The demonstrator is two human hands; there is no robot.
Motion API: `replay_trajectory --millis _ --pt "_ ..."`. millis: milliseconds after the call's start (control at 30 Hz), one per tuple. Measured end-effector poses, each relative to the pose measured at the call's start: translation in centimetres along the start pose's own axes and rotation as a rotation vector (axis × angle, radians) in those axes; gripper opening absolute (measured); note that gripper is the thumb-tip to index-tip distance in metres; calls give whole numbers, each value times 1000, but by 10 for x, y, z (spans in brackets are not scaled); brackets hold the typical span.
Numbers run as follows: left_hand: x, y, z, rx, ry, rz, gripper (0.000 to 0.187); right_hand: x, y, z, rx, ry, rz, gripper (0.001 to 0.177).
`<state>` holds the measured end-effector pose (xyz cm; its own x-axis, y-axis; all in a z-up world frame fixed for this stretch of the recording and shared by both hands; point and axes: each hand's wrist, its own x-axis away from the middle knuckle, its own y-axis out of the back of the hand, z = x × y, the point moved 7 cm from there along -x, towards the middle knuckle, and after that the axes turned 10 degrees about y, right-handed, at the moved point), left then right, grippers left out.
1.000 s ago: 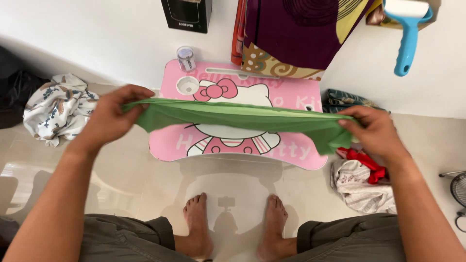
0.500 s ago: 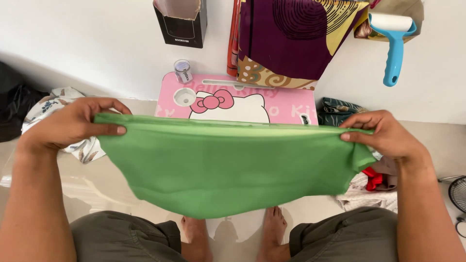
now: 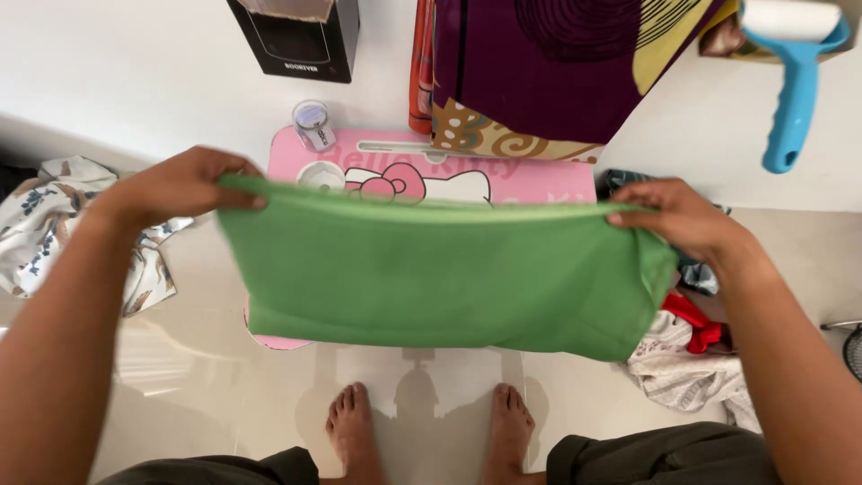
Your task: Folding a green cloth and using a lint roller to remove lint from it on a small table.
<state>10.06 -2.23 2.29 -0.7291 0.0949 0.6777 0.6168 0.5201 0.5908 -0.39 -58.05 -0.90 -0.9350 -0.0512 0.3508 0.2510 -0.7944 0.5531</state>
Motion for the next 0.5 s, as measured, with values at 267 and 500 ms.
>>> replay_trajectory --millis 267,500 --pt "-189 -44 33 -119 -334 -427 75 -110 -21 -98 -95 220 -408 43" --pt "-157 -54 27 -418 -543 -574 60 -89 -17 -88 273 475 -562 52"
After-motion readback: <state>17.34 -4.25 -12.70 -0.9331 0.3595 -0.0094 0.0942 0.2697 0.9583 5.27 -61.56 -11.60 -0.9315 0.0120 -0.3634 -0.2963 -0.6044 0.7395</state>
